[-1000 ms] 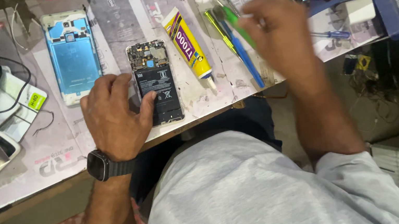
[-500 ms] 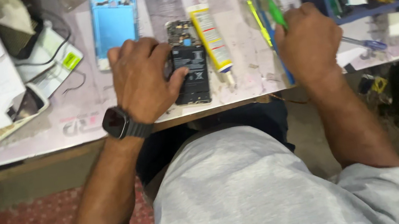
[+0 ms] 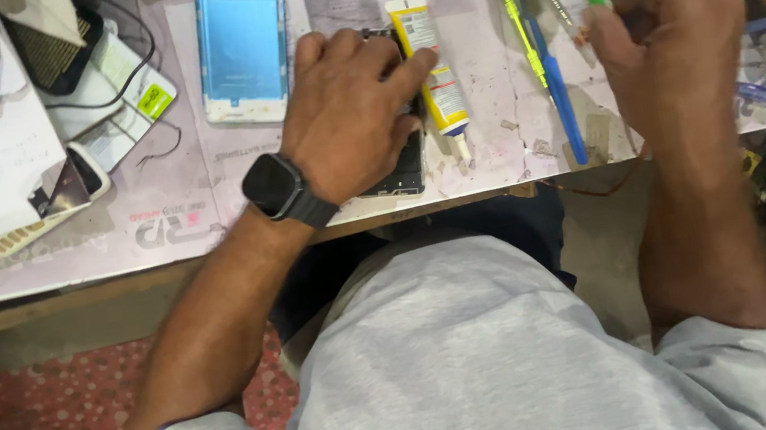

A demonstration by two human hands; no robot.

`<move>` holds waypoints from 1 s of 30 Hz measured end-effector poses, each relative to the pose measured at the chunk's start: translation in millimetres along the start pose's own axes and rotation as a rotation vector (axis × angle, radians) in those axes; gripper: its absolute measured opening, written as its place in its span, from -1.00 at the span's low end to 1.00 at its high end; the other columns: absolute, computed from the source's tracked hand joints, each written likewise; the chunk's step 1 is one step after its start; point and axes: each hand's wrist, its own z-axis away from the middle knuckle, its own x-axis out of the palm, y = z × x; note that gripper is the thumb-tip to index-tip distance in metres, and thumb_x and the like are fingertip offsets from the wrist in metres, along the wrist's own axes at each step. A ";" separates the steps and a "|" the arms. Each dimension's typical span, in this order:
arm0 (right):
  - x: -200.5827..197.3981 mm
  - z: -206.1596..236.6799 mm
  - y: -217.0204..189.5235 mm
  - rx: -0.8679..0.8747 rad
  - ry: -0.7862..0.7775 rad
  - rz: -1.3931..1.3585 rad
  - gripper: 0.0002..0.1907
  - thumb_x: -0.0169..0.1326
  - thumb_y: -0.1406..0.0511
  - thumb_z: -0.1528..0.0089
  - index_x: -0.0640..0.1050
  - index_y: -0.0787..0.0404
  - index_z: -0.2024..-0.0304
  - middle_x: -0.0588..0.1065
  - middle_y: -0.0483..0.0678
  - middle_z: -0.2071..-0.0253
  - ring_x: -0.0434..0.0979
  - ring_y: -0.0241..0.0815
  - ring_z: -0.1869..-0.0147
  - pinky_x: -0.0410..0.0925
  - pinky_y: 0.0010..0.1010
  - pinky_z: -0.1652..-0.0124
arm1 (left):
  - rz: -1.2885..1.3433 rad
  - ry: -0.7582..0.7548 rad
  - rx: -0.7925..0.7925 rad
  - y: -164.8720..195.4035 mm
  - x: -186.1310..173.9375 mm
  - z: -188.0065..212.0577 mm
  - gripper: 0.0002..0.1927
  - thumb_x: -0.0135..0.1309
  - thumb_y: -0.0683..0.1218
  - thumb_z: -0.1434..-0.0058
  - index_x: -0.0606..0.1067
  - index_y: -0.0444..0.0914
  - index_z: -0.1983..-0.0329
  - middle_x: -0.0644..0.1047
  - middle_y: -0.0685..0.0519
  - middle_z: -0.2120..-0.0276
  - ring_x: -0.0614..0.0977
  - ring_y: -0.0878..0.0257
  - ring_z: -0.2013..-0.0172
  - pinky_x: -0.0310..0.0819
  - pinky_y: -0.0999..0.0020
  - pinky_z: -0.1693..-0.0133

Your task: The person disassembles a smartphone by removing the back cover and detaching internal components. They use a utility knife to pry open the device and carefully disconnect a small blue connector from the motherboard. The removed parts are placed on the workbench.

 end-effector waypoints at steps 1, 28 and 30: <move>1.4 -2.0 0.4 0.025 0.009 0.002 -0.78 0.21 0.47 -0.34 0.54 0.41 -0.03 0.57 0.01 0.16 0.59 -0.28 0.19 0.43 -0.49 0.24 | -0.037 0.004 0.029 2.7 3.9 -5.4 -0.58 0.29 -0.06 -0.09 0.64 -0.16 -0.05 0.56 0.02 0.22 0.50 0.09 0.14 0.20 0.10 0.01; 100.5 41.3 -33.5 0.601 -0.308 -1.277 -0.61 0.00 0.28 -0.48 0.36 0.37 -0.29 0.51 0.09 0.19 0.54 -0.17 0.37 0.44 -0.39 0.36 | -0.086 0.081 -0.422 25.4 -6.7 25.3 -0.08 0.28 0.47 -0.03 0.47 -0.36 -0.13 0.49 -0.10 0.14 0.43 0.00 0.11 0.17 0.00 0.08; 104.6 37.0 -30.0 0.508 -0.254 -1.227 -0.59 -0.02 0.27 -0.50 0.33 0.37 -0.33 0.53 0.13 0.12 0.54 -0.16 0.34 0.44 -0.40 0.34 | -0.076 0.054 -0.490 31.3 -2.4 22.1 -0.04 0.29 0.46 0.01 0.45 -0.37 -0.16 0.47 -0.10 0.16 0.42 0.00 0.12 0.16 0.01 0.10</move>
